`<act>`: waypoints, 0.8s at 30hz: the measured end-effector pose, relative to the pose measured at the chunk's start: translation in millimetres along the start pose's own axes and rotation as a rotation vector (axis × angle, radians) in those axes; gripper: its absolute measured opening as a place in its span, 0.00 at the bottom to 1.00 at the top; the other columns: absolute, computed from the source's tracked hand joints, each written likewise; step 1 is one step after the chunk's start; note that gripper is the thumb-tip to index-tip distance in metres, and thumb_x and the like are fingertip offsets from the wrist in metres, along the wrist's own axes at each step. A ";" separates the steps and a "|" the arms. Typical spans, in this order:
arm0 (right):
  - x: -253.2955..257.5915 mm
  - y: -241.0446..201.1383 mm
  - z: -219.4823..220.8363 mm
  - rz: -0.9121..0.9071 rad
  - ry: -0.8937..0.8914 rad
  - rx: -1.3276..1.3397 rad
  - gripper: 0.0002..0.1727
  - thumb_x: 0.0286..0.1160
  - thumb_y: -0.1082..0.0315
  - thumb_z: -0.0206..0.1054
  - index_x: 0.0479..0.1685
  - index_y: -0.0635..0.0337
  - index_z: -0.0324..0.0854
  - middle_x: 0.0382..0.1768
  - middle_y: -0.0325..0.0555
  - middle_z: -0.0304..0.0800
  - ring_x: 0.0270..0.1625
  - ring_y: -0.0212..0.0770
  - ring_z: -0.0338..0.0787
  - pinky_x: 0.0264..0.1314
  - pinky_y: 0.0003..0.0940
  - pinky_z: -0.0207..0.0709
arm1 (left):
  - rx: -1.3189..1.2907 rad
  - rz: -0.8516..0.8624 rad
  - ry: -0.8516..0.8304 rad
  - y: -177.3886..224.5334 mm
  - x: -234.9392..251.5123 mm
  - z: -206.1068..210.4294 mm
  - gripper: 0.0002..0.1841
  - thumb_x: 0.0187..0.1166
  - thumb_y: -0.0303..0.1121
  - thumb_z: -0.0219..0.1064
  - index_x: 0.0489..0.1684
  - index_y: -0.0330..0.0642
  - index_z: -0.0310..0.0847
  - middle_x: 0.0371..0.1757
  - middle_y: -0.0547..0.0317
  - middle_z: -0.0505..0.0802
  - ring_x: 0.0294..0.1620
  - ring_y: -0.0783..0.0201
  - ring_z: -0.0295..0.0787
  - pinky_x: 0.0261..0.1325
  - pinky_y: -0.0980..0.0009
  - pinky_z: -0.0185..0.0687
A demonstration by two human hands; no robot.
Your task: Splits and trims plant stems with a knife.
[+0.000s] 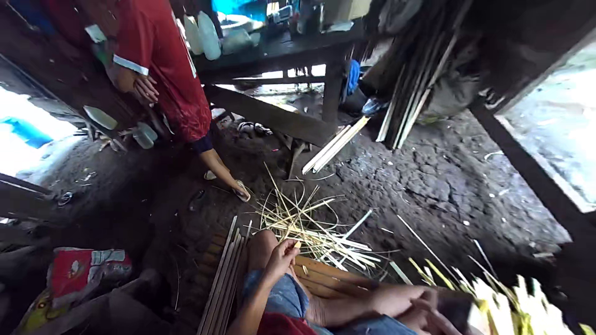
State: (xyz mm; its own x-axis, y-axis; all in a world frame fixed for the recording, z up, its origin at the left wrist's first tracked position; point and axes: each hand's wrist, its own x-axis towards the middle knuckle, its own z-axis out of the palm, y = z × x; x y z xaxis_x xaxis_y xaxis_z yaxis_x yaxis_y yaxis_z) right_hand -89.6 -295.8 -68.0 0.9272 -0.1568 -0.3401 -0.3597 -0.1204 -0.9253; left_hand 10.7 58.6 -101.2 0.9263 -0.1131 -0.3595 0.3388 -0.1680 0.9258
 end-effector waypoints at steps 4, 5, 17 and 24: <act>18.9 -48.8 65.0 -0.036 -0.159 0.504 0.18 0.86 0.56 0.51 0.30 0.42 0.83 0.24 0.26 0.86 0.28 0.27 0.86 0.40 0.29 0.87 | -0.180 -0.029 -0.105 71.0 -29.0 -7.4 0.18 0.88 0.26 0.56 0.72 0.29 0.71 0.38 0.61 0.85 0.23 0.79 0.74 0.27 0.82 0.72; 20.8 -63.2 72.2 -0.023 -0.251 0.567 0.20 0.90 0.54 0.46 0.35 0.43 0.83 0.28 0.30 0.89 0.30 0.30 0.89 0.40 0.31 0.90 | -0.227 -0.023 -0.155 85.5 -37.6 -5.9 0.16 0.88 0.26 0.55 0.70 0.30 0.71 0.37 0.63 0.85 0.23 0.79 0.75 0.27 0.83 0.74; -7.3 -132.2 106.3 0.116 -1.072 0.662 0.40 0.64 0.15 0.48 0.29 0.44 0.77 0.14 0.23 0.73 0.14 0.20 0.78 0.16 0.15 0.74 | -0.456 0.238 -0.273 112.9 -104.8 23.4 0.06 0.82 0.25 0.64 0.48 0.40 0.87 0.34 0.65 0.93 0.26 0.77 0.87 0.31 0.81 0.86; -3.0 -136.5 102.1 0.204 -1.177 0.651 0.41 0.74 0.20 0.42 0.27 0.49 0.74 0.12 0.27 0.71 0.11 0.21 0.77 0.14 0.15 0.74 | -0.502 0.235 -0.208 111.0 -111.5 25.0 0.08 0.80 0.25 0.68 0.51 0.43 0.89 0.32 0.64 0.94 0.21 0.79 0.85 0.25 0.83 0.84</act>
State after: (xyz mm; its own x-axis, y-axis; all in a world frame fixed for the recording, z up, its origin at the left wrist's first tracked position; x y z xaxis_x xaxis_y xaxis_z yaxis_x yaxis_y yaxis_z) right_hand -32.7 -178.8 42.2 0.5206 0.8457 -0.1172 -0.6901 0.3359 -0.6411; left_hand -59.1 28.1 38.7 0.9513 -0.2893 -0.1062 0.2118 0.3634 0.9072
